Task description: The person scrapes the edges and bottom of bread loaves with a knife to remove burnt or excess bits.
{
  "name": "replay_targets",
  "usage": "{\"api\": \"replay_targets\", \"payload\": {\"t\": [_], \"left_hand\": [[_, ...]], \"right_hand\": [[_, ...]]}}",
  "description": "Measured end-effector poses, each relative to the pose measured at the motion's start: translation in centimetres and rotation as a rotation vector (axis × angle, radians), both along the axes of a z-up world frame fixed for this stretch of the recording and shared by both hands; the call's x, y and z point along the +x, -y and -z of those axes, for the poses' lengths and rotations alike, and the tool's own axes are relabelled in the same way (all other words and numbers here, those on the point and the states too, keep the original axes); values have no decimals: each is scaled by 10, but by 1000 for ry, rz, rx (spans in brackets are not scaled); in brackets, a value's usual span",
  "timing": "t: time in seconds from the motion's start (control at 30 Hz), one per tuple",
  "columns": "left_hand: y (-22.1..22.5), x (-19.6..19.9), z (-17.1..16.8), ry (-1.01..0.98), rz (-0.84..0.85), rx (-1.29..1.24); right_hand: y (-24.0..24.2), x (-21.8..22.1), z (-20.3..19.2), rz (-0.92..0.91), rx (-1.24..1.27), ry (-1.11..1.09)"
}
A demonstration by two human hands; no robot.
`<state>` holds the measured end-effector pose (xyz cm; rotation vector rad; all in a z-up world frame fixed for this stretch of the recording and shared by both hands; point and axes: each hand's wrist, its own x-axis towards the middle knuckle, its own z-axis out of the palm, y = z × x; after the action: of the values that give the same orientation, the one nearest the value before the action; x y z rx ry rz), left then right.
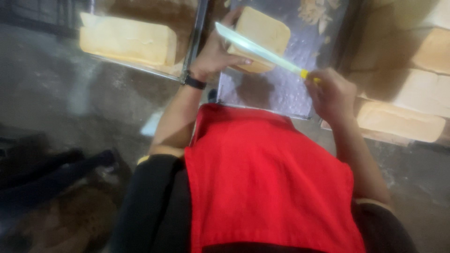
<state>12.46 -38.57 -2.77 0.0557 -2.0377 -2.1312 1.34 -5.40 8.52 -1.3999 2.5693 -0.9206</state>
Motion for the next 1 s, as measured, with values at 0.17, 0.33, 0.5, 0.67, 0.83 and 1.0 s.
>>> {"api": "replay_targets", "payload": {"t": [0.17,0.33,0.5,0.67,0.83,1.0], "left_hand": [[0,-3,6,-14,16,-39],[1,-6,9,12,30,27],[4,-7,14,-8,4,28],[7,-9,8,8,-11,-39],[10,-3,-2,-33,-28,-33],[-1,-3,-5,-2,-24,86]], "right_hand": [[-7,-3,16,-2,-3,-83],[-25,-13,18,58,29,-144],[-28,-14,33,101,-17,-117],[-43,-24,47,213,36,-284],[-72,-31,64,421,20,-224],[-65,-31,79,481,34,38]]}}
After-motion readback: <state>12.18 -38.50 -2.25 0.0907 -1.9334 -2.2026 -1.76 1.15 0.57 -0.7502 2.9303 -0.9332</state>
